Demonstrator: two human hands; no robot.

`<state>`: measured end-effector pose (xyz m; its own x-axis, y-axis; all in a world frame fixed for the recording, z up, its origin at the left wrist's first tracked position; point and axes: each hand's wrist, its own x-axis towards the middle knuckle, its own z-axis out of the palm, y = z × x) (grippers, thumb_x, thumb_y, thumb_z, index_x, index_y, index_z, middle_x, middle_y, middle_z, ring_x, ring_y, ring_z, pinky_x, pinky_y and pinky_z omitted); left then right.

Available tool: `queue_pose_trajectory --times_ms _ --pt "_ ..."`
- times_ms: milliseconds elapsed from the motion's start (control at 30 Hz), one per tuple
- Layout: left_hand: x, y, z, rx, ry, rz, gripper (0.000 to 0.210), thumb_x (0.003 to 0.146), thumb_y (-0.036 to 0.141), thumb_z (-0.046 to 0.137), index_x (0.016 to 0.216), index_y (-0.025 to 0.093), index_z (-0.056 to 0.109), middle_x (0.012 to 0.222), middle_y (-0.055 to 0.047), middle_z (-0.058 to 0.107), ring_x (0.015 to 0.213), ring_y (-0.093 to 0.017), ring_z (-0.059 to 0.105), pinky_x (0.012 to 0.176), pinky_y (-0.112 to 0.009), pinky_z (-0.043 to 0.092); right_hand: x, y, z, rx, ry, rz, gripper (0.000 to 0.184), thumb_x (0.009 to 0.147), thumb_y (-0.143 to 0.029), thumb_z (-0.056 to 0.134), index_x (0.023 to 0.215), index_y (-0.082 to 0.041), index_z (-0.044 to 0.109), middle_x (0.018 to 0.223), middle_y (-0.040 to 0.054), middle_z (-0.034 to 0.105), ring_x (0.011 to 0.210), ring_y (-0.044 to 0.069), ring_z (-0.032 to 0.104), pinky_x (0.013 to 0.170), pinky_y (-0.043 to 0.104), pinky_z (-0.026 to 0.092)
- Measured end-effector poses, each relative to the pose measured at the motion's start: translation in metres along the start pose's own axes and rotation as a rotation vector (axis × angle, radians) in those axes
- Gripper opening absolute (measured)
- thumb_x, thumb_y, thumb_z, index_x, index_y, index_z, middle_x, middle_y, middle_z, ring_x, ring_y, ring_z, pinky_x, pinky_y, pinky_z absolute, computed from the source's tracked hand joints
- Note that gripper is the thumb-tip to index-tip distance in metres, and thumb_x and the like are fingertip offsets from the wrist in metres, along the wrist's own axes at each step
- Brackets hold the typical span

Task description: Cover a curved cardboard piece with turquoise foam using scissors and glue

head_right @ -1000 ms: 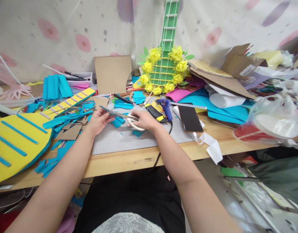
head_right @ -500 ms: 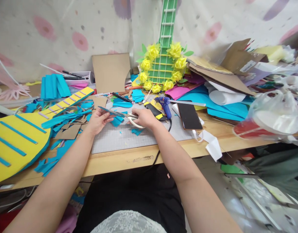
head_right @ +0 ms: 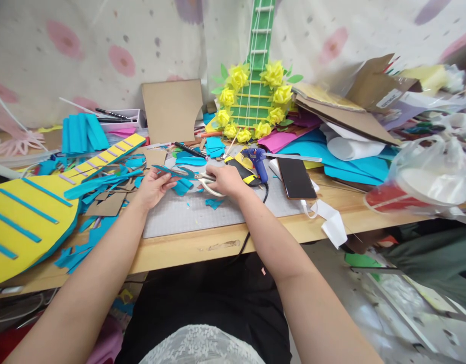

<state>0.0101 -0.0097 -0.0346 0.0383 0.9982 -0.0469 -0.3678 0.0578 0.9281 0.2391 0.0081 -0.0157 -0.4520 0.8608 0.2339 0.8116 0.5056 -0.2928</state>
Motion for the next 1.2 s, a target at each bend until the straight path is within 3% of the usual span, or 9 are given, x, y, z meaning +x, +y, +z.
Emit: queue_pose_trajectory --times_ms 467,667,833,1200 --pt "-0.005 0.003 0.006 0.035 -0.099 -0.054 0.032 0.062 0.016 0.074 0.087 0.018 0.053 0.084 0.0 0.068 0.071 -0.016 0.068 0.057 -0.021 0.056 -0.001 -0.001 -0.002 0.097 -0.072 -0.035 0.043 0.065 -0.062 0.058 0.072 -0.02 0.054 0.066 0.0002 0.056 0.058 0.011 0.041 0.056 0.023 0.024" --pt "-0.006 0.002 0.007 0.004 -0.074 -0.047 0.033 0.059 0.015 0.075 0.084 0.018 0.054 0.081 0.001 0.067 0.074 -0.015 0.068 0.055 -0.019 0.056 -0.001 -0.005 -0.001 0.084 -0.053 -0.023 0.042 0.067 -0.061 0.057 0.072 -0.02 0.055 0.064 0.0004 0.054 0.058 0.012 0.041 0.056 0.023 0.023" --pt "-0.006 0.001 0.006 -0.038 -0.067 -0.029 0.036 0.057 0.015 0.077 0.084 0.018 0.054 0.078 0.003 0.067 0.065 -0.012 0.067 0.054 -0.018 0.055 -0.002 -0.007 -0.001 0.106 -0.044 -0.002 0.043 0.066 -0.063 0.057 0.071 -0.02 0.054 0.064 -0.0004 0.055 0.056 0.011 0.041 0.055 0.023 0.023" --pt "-0.006 0.002 0.009 -0.018 -0.042 -0.031 0.029 0.061 0.014 0.074 0.081 0.018 0.054 0.08 0.001 0.067 0.072 -0.014 0.068 0.056 -0.018 0.055 -0.001 -0.006 0.001 0.053 -0.013 0.003 0.044 0.066 -0.064 0.056 0.068 -0.02 0.053 0.063 0.0004 0.055 0.057 0.012 0.042 0.054 0.024 0.021"
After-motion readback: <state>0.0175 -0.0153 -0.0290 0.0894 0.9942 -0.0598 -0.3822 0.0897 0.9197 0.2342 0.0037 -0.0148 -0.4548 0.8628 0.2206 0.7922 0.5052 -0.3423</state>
